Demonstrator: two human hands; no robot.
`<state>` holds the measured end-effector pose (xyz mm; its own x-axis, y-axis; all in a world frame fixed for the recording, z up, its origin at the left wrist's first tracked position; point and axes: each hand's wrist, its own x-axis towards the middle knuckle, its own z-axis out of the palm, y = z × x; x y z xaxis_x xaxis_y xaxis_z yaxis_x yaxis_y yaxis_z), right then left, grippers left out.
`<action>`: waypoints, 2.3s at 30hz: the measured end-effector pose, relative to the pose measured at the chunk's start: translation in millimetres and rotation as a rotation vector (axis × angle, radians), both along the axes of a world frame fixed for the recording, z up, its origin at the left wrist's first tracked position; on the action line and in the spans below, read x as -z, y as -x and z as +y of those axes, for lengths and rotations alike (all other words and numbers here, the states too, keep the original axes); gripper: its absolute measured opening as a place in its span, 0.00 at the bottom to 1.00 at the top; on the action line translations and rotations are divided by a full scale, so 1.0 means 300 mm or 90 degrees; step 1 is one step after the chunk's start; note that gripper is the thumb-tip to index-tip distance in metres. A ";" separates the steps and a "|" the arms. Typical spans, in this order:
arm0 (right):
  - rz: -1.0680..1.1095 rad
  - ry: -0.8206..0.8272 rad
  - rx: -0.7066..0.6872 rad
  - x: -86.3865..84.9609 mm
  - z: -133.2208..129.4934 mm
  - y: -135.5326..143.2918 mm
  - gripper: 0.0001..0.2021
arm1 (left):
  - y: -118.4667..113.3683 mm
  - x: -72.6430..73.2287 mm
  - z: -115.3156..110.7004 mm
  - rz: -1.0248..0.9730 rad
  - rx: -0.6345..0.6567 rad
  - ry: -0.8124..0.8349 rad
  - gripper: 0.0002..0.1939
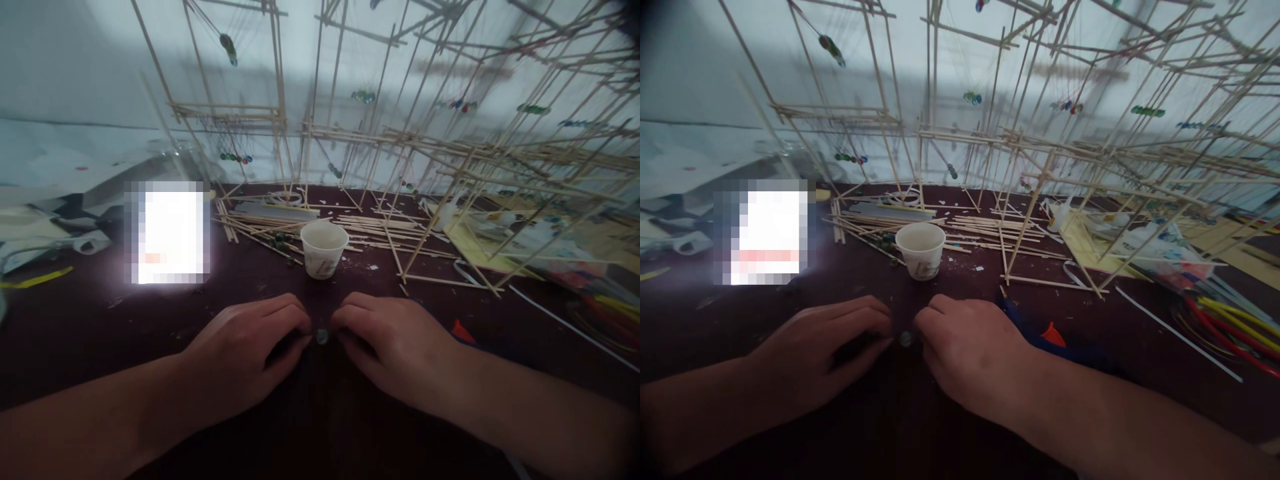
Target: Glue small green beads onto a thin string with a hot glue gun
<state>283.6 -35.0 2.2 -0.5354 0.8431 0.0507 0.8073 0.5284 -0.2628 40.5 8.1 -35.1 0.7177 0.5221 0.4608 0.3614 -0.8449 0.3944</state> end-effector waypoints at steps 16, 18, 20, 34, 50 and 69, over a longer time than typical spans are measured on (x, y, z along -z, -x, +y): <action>-0.055 0.077 0.042 -0.032 0.002 0.009 0.14 | 0.007 0.014 0.011 -0.008 0.015 -0.009 0.06; -0.066 0.086 0.038 -0.035 0.005 0.010 0.16 | 0.008 0.012 0.011 -0.008 0.013 -0.007 0.07; -0.071 0.092 0.040 -0.038 0.006 0.011 0.17 | 0.008 0.008 0.010 -0.002 0.010 -0.004 0.07; -0.044 0.015 0.014 -0.013 0.012 -0.010 0.18 | 0.010 -0.001 0.010 0.033 0.010 -0.019 0.10; -0.084 -0.001 -0.004 -0.008 0.013 -0.018 0.21 | 0.008 0.005 0.015 0.035 -0.001 -0.019 0.14; -0.093 -0.017 -0.038 -0.019 0.016 -0.016 0.16 | 0.009 -0.011 0.015 0.069 0.012 -0.029 0.14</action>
